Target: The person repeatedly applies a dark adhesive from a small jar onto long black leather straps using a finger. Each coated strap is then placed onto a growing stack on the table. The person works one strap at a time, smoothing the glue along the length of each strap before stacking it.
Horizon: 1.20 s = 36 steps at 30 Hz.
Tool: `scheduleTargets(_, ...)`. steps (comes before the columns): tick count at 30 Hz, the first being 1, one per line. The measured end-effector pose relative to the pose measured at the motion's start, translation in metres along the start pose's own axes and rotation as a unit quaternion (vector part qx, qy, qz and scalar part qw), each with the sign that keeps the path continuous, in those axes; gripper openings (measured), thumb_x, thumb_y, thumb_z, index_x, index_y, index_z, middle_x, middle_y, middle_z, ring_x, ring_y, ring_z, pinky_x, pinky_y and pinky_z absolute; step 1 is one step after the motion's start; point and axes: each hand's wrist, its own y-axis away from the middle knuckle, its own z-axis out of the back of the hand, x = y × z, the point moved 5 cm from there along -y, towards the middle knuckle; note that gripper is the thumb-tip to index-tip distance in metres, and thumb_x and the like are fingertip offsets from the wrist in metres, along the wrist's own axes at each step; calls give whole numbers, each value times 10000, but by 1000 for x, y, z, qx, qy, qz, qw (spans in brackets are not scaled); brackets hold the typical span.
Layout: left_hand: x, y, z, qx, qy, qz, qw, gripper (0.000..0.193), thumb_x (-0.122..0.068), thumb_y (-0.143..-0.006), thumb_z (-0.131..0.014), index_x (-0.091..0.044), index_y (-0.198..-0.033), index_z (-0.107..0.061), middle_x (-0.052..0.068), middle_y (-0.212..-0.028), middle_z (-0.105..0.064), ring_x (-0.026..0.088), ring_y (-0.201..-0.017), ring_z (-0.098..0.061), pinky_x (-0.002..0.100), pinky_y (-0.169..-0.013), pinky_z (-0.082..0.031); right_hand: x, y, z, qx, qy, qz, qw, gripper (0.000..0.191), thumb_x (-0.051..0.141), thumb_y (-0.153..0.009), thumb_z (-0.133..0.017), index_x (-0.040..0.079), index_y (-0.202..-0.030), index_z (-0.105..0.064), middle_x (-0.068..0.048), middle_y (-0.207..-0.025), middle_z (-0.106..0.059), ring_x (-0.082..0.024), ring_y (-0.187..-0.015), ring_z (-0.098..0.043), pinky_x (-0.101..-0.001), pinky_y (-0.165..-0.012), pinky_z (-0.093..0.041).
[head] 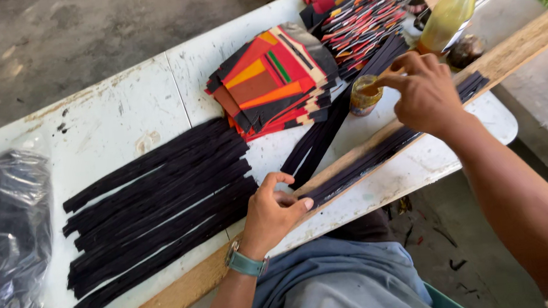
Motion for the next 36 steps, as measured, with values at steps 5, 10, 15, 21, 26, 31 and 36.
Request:
scheduleTargets(5, -1, 0, 0, 4, -4, 18, 1000, 491, -216, -758, -842, -63, -1151, -590, 112, -735, -784, 170, -669, -767, 307, -628, -582, -5, -22, -34, 60, -8, -32, 998, 459, 60, -808, -571, 289, -1139, -793, -55, -1303, -608, -331, -1235, -490, -460, -1012, -377)
scheduleTargets(10, -5, -2, 0, 5, -17, 25, 1000, 483, -207, -749, -840, -64, -1142, -599, 118, -727, -791, 184, -662, -768, 305, -641, -585, -4, -30, -37, 139, 9, -54, 989, 490, 40, -826, -557, 335, -1130, -803, -45, -1312, -598, -310, -1225, -494, -427, -1043, -383)
scheduleTargets(15, -6, -1, 0, 8, 8, 55, 998, 445, -186, -765, -809, -62, -1137, -599, 116, -741, -792, 168, -679, -776, 304, -642, -591, -8, -13, -14, 36, -47, -27, 998, 624, 22, -704, -568, 308, -1217, -777, -69, -1348, -585, -343, -1240, -466, -473, -1001, -352)
scheduleTargets(21, -7, 0, -1, 1, 13, 41, 999, 431, -164, -764, -799, -52, -1130, -600, 113, -743, -794, 159, -670, -764, 299, -642, -588, 15, 14, 30, 43, -105, 24, 993, 491, -25, -678, -635, 235, -1068, -780, -63, -1330, -617, -299, -1242, -512, -469, -1032, -388)
scheduleTargets(26, -2, 0, -1, -9, 12, 45, 999, 429, -161, -772, -795, -46, -1137, -601, 110, -738, -788, 158, -651, -748, 301, -630, -580, 47, 98, 45, 187, -409, -95, 888, 1006, -5, -715, -676, 197, -1613, -271, -67, -1064, -727, -205, -825, -660, -337, -797, -558)
scheduleTargets(31, -2, 2, -3, -6, -4, 52, 999, 477, -177, -757, -819, -54, -1161, -596, 104, -737, -790, 155, -662, -750, 299, -643, -573, 84, 137, 10, 370, -401, -210, 811, 1219, 62, -758, -682, 292, -1675, 88, -74, -971, -809, -216, -648, -700, -337, -690, -610)
scheduleTargets(36, -3, 1, -3, 5, -14, 43, 999, 488, -173, -759, -811, -56, -1177, -588, 101, -744, -792, 157, -664, -758, 301, -650, -577, 119, 141, 10, 369, -359, -81, 854, 1177, 74, -710, -679, 220, -1662, -3, -76, -963, -807, -245, -700, -752, -355, -718, -604)
